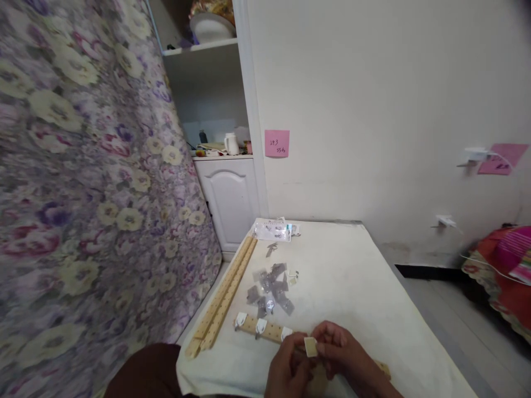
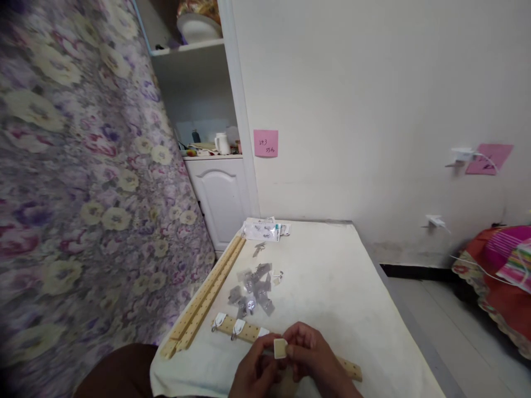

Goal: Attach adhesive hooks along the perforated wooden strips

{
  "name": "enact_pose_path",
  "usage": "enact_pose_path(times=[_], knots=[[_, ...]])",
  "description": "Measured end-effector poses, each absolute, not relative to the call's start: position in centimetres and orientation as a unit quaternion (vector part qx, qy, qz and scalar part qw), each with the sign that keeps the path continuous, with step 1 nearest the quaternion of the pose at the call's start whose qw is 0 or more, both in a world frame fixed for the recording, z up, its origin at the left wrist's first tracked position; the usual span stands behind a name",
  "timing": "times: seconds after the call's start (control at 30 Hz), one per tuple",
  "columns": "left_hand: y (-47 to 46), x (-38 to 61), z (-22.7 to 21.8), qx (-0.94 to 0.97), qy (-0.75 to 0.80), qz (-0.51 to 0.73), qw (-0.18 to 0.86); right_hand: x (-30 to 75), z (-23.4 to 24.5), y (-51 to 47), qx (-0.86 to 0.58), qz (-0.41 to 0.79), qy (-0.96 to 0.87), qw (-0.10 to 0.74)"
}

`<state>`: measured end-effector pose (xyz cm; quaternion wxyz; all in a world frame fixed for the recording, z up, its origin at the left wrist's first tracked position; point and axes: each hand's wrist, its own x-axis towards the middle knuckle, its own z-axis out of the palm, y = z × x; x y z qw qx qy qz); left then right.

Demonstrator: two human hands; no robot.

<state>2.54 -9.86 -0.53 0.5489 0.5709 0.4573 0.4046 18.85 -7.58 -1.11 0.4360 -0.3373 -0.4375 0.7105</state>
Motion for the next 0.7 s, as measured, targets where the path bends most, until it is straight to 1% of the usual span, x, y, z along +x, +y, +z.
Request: enact_pose_path(times=[0.13,0.2,0.4,0.57,0.7], knots=[[-10.1,2.1,-0.9,0.575,0.474,0.438,0.502,18.5,-1.6,-7.5,-0.36,0.688,-0.445,0.445],[-10.1,2.1,-0.9,0.573,0.48,0.442,0.495,18.2,-1.7,-7.5,-0.367,0.685,-0.442,0.447],[-9.4,2.5,-0.6,0.511,0.451,0.443,0.583,17.2,-2.4,-7.3,-0.361,0.686,-0.422,0.47],[-8.8,2.9,-0.2,0.554,0.476,0.427,0.533,17.3,-2.9,-7.0,-0.369,0.676,-0.434,0.467],[-8.4,3.3,-0.2,0.551,0.494,0.427,0.52,17.5,-3.1,-6.9,-0.375,0.665,-0.447,0.467]])
